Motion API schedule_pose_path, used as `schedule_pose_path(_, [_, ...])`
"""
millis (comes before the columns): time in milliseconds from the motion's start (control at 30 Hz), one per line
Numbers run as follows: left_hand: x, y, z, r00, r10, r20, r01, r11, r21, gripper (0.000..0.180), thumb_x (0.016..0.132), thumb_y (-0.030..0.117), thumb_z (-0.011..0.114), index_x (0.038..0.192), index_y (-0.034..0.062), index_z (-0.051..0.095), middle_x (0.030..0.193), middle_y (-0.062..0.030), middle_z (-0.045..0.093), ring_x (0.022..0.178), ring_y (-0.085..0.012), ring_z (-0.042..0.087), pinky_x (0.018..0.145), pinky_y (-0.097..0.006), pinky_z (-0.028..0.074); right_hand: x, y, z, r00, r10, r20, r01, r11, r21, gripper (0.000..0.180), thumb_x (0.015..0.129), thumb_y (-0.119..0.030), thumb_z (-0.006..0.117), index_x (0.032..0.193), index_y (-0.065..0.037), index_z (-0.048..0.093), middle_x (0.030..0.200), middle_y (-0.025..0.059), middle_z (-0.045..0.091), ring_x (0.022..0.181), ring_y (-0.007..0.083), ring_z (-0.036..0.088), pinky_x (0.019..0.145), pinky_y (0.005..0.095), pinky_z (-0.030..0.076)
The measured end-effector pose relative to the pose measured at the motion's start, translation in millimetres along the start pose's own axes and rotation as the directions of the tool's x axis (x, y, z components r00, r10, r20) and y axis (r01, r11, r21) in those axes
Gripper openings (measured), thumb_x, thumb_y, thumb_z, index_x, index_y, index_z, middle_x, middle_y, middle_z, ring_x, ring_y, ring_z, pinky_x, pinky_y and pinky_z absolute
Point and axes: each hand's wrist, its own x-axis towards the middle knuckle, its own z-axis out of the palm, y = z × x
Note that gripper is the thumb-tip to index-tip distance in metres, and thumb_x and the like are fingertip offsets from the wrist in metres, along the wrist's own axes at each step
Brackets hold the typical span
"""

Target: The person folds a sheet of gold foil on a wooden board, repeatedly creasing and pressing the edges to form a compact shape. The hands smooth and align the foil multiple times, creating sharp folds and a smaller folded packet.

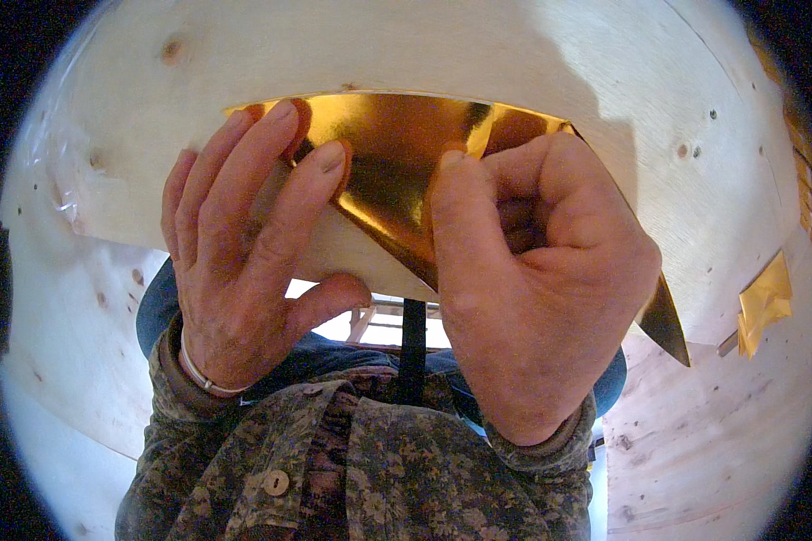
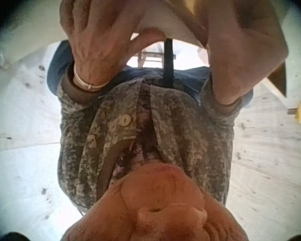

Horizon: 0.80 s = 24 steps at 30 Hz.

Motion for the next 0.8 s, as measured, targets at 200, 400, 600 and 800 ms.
schedule_pose_path(200, [-0.2,0.2,1.2,1.000,0.004,-0.006,-0.004,1.000,-0.002,0.070,0.084,0.062,0.059,0.135,0.0141,0.059,0.144,-0.0147,0.051,0.131,-0.0364,0.049,0.109,-0.053,0.033,-1.4,-2.6,-1.7,1.000,0.022,0.006,-0.022,1.000,0.002,0.016,0.094,-0.014,0.070,0.082,-0.005,0.065,0.063,0.0012,0.065,0.052,0.0004,0.055,0.048,0.0131,0.039])
schedule_pose_path(400, [-0.4,-0.1,0.5,1.000,0.004,0.001,-0.004,1.000,-0.009,0.069,0.085,0.061,0.059,0.136,0.0146,0.058,0.145,-0.0144,0.050,0.132,-0.0360,0.048,0.110,-0.053,0.032,-1.4,-0.4,1.2,1.000,-0.028,-0.013,0.027,0.999,-0.027,0.016,0.094,-0.014,0.069,0.082,-0.004,0.064,0.063,0.0015,0.064,0.052,0.0006,0.056,0.048,0.0135,0.040])
schedule_pose_path(600, [-0.8,0.1,-1.1,1.000,-0.006,0.007,0.006,1.000,-0.001,0.068,0.086,0.062,0.058,0.136,0.0148,0.059,0.145,-0.0141,0.051,0.133,-0.0357,0.048,0.112,-0.052,0.030,-1.0,-1.5,1.9,1.000,-0.008,-0.009,0.008,1.000,-0.014,0.016,0.094,-0.014,0.069,0.082,-0.004,0.065,0.063,0.0017,0.064,0.051,0.0008,0.055,0.048,0.0135,0.040])
schedule_pose_path(800, [-1.0,-1.0,-0.8,1.000,0.010,0.007,-0.010,1.000,0.019,0.069,0.087,0.062,0.056,0.137,0.0149,0.058,0.145,-0.0143,0.050,0.133,-0.0352,0.048,0.112,-0.051,0.029,-0.9,-1.9,0.8,1.000,0.005,0.005,-0.005,1.000,-0.009,0.016,0.094,-0.016,0.070,0.083,-0.004,0.066,0.063,0.0018,0.065,0.052,0.0014,0.057,0.050,0.0139,0.043])
